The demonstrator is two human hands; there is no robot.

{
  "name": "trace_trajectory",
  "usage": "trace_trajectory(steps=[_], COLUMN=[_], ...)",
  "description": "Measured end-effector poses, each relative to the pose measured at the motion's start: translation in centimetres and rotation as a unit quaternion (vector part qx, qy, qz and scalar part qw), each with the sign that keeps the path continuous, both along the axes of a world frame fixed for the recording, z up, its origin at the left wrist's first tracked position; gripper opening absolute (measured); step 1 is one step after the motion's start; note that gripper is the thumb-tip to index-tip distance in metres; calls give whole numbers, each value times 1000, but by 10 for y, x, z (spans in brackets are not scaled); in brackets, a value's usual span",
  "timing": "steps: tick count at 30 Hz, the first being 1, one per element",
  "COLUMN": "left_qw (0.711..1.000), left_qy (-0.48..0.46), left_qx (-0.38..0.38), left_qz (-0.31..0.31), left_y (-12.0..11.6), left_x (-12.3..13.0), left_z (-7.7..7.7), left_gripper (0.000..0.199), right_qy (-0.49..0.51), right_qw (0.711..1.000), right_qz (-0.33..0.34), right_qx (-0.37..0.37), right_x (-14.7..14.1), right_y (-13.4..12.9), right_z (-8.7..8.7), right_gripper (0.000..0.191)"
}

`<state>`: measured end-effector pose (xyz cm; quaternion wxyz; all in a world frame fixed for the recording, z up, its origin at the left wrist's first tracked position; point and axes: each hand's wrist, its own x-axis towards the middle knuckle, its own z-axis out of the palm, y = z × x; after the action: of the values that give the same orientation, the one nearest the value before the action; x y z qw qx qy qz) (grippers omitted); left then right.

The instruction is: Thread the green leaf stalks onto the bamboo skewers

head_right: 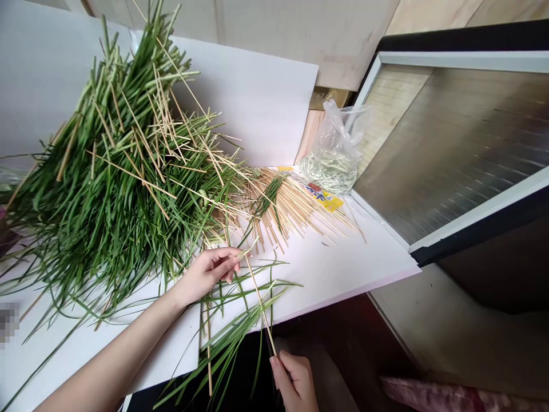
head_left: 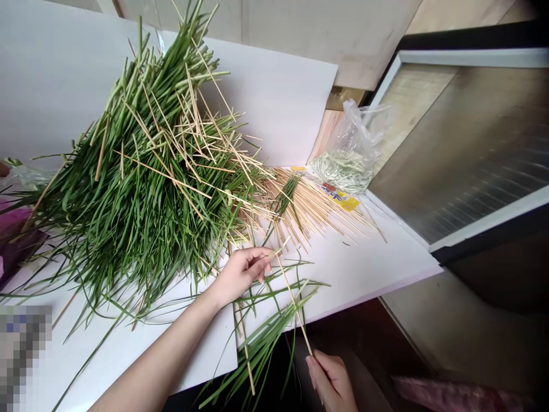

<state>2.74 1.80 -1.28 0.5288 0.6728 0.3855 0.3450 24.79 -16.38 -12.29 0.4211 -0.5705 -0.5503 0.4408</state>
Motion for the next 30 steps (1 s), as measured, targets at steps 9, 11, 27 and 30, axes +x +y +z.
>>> trace_trajectory(steps=[9, 11, 27, 30], left_qw=[1000, 1000, 997, 996], left_qy=[-1, -2, 26, 27], left_qx=[5, 7, 58, 68], left_qz=[0, 2, 48, 55], left_y=[1, 1, 0, -1], left_x=[1, 1, 2, 3], left_z=[-1, -1, -4, -3], left_gripper=[32, 33, 34, 33], right_qy=[-6, -8, 10, -7], right_qw=[1000, 999, 999, 999], right_qz=[-29, -32, 44, 45], right_qx=[-3, -7, 3, 8], right_x=[1, 1, 7, 9], right_y=[-3, -4, 1, 0], right_z=[-6, -6, -4, -8], right_gripper=[61, 61, 57, 56])
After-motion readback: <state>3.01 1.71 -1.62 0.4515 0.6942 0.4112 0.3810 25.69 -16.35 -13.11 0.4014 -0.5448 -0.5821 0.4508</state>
